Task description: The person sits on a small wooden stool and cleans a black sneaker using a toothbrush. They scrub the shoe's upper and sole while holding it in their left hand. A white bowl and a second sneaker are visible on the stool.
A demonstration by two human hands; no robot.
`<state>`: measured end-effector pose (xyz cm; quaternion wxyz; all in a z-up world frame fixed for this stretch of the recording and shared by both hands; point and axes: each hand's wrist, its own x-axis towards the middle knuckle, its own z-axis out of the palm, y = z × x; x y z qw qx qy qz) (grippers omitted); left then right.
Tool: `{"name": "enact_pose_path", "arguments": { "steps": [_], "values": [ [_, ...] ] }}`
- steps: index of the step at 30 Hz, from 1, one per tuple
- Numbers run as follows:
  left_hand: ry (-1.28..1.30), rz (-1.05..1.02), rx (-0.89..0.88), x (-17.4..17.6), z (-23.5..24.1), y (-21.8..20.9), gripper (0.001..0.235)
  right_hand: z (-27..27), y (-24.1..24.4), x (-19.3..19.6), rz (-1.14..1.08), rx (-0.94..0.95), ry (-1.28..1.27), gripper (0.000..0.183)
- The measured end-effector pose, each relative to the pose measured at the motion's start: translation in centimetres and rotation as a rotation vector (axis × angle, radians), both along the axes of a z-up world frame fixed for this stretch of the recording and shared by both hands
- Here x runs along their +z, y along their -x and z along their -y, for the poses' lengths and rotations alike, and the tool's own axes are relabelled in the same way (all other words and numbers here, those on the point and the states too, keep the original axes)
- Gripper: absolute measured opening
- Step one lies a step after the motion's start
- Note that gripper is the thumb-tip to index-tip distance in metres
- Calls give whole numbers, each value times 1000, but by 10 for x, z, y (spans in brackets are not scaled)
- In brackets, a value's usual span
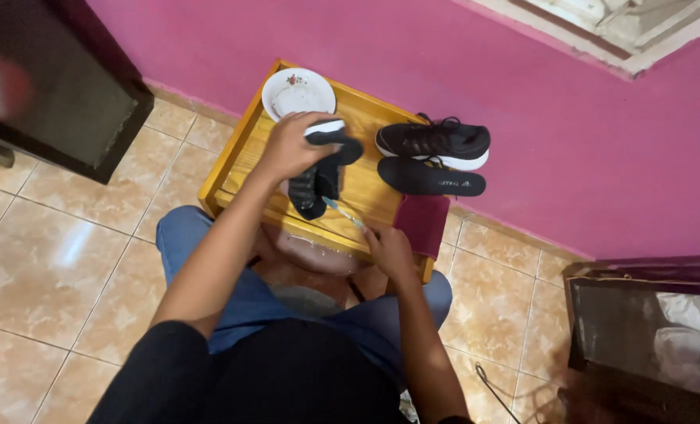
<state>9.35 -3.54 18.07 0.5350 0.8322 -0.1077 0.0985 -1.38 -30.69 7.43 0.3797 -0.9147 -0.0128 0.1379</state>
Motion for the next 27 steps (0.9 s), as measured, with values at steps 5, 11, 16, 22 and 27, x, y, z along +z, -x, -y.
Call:
{"name": "enact_pose_path", "arguments": {
  "steps": [5, 11, 16, 22, 27],
  "values": [
    [-12, -77, -40, -9, 21, -22, 48, -32, -15, 2, 56, 117, 193, 29],
    [-64, -79, -60, -14, 18, -35, 46, -69, -10, -12, 178, 162, 551, 19],
    [-21, -74, 3, -13, 5, -32, 45, -67, -18, -51, -109, 164, 418, 37],
    [-26, -62, -4, -17, 4, -28, 47, -67, -19, 13, 121, 137, 603, 33],
    [-79, -19, -7, -20, 20, -30, 46, -84, -19, 6, -59, 313, 627, 34]
  ]
}}
